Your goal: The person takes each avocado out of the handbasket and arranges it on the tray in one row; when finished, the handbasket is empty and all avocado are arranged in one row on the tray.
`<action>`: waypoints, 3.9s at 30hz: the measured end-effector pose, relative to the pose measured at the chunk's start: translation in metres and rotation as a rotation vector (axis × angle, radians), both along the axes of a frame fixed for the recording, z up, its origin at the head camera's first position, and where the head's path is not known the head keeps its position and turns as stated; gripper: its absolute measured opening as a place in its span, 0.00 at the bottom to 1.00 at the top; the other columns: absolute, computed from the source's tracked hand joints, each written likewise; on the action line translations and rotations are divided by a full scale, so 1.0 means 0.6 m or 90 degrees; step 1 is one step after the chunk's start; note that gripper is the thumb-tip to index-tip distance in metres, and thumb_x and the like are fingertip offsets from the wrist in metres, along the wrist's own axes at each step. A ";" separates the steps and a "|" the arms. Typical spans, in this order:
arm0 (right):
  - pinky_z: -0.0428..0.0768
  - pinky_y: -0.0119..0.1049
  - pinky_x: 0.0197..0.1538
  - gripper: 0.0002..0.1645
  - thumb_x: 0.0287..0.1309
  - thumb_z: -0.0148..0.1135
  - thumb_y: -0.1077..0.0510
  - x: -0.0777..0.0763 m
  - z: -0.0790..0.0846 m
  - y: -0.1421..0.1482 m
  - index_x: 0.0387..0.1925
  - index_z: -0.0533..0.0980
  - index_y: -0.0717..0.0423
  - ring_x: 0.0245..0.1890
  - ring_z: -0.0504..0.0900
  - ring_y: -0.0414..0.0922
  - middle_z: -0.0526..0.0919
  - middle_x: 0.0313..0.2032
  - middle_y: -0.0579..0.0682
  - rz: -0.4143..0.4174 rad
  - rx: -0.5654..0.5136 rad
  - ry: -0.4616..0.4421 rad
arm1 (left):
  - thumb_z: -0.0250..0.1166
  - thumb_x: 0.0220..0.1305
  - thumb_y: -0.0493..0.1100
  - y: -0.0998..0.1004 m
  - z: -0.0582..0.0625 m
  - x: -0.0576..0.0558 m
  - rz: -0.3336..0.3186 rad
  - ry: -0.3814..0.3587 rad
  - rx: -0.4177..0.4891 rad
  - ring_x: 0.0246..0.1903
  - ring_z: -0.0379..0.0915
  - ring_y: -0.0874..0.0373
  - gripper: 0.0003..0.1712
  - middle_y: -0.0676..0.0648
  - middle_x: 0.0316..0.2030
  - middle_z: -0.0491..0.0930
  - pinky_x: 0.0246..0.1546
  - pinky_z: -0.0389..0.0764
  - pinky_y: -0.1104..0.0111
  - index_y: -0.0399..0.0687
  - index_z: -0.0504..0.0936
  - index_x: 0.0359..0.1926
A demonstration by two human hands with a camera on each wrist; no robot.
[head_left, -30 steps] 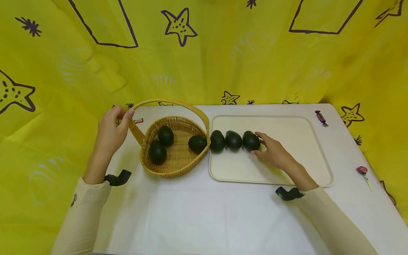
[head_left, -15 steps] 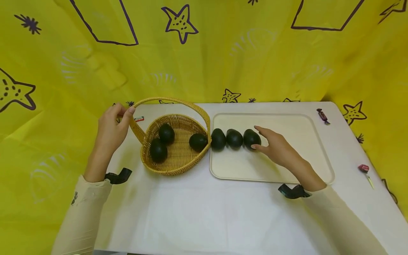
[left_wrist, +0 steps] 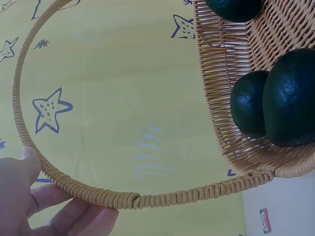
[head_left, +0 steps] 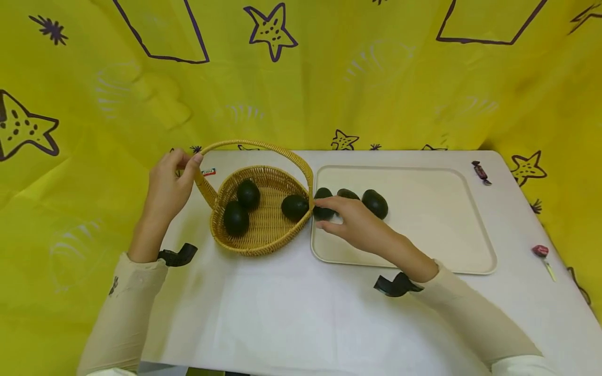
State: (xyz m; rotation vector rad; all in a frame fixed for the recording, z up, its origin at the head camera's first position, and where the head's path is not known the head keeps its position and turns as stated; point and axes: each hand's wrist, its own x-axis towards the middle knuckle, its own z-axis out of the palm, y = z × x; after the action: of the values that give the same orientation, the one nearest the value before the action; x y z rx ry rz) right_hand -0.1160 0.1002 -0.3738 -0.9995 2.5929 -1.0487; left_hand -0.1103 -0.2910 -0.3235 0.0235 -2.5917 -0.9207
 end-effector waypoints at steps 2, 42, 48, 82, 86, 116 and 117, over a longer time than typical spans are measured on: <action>0.76 0.50 0.70 0.32 0.71 0.69 0.53 0.002 0.000 -0.023 0.71 0.74 0.59 0.69 0.78 0.54 0.80 0.67 0.57 0.025 0.003 0.003 | 0.56 0.81 0.58 0.001 0.001 -0.001 0.000 0.001 -0.003 0.49 0.75 0.37 0.27 0.34 0.45 0.80 0.46 0.69 0.51 0.36 0.79 0.42; 0.72 0.42 0.73 0.43 0.72 0.67 0.55 -0.115 -0.053 -0.334 0.80 0.60 0.59 0.75 0.69 0.53 0.67 0.76 0.61 0.007 0.209 -0.055 | 0.57 0.81 0.56 0.001 0.003 0.002 -0.005 0.013 -0.002 0.50 0.74 0.34 0.25 0.31 0.44 0.80 0.52 0.70 0.44 0.35 0.78 0.41; 0.79 0.40 0.63 0.38 0.74 0.64 0.59 -0.119 -0.058 -0.340 0.80 0.63 0.54 0.66 0.76 0.51 0.69 0.70 0.59 -0.003 0.213 -0.050 | 0.57 0.81 0.56 0.003 0.001 0.001 -0.007 0.013 0.005 0.50 0.75 0.34 0.25 0.31 0.44 0.81 0.52 0.70 0.44 0.35 0.79 0.42; 0.73 0.43 0.71 0.38 0.69 0.70 0.59 -0.129 -0.070 -0.361 0.75 0.65 0.63 0.72 0.72 0.55 0.75 0.68 0.63 -0.018 0.226 -0.044 | 0.55 0.82 0.58 0.000 0.005 0.003 -0.002 -0.004 -0.011 0.51 0.73 0.33 0.27 0.31 0.46 0.80 0.53 0.69 0.43 0.35 0.78 0.43; 0.75 0.44 0.69 0.38 0.70 0.70 0.58 -0.130 -0.071 -0.360 0.75 0.65 0.62 0.71 0.73 0.55 0.73 0.68 0.63 -0.021 0.219 -0.054 | 0.56 0.82 0.58 0.001 0.004 0.002 -0.001 -0.002 -0.013 0.50 0.73 0.34 0.26 0.31 0.45 0.80 0.51 0.68 0.45 0.36 0.78 0.43; 0.63 0.47 0.79 0.47 0.78 0.61 0.51 -0.134 -0.059 -0.302 0.83 0.49 0.63 0.80 0.60 0.57 0.59 0.80 0.64 -0.008 0.108 -0.127 | 0.57 0.82 0.55 0.001 0.003 0.001 -0.017 0.012 -0.002 0.53 0.74 0.33 0.25 0.30 0.46 0.81 0.53 0.70 0.43 0.34 0.78 0.43; 0.63 0.47 0.79 0.47 0.77 0.61 0.51 -0.132 -0.055 -0.299 0.83 0.49 0.63 0.80 0.60 0.57 0.59 0.80 0.64 -0.005 0.104 -0.123 | 0.57 0.82 0.55 0.000 0.003 0.001 -0.014 0.011 -0.002 0.53 0.74 0.33 0.25 0.30 0.46 0.81 0.53 0.70 0.43 0.34 0.78 0.43</action>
State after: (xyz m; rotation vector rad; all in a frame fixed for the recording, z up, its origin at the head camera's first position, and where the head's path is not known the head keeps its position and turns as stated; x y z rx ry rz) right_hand -0.1949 -0.0791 -0.4071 -0.8087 2.4802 -0.8711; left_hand -0.1100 -0.2912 -0.3214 -0.0149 -2.5829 -0.9201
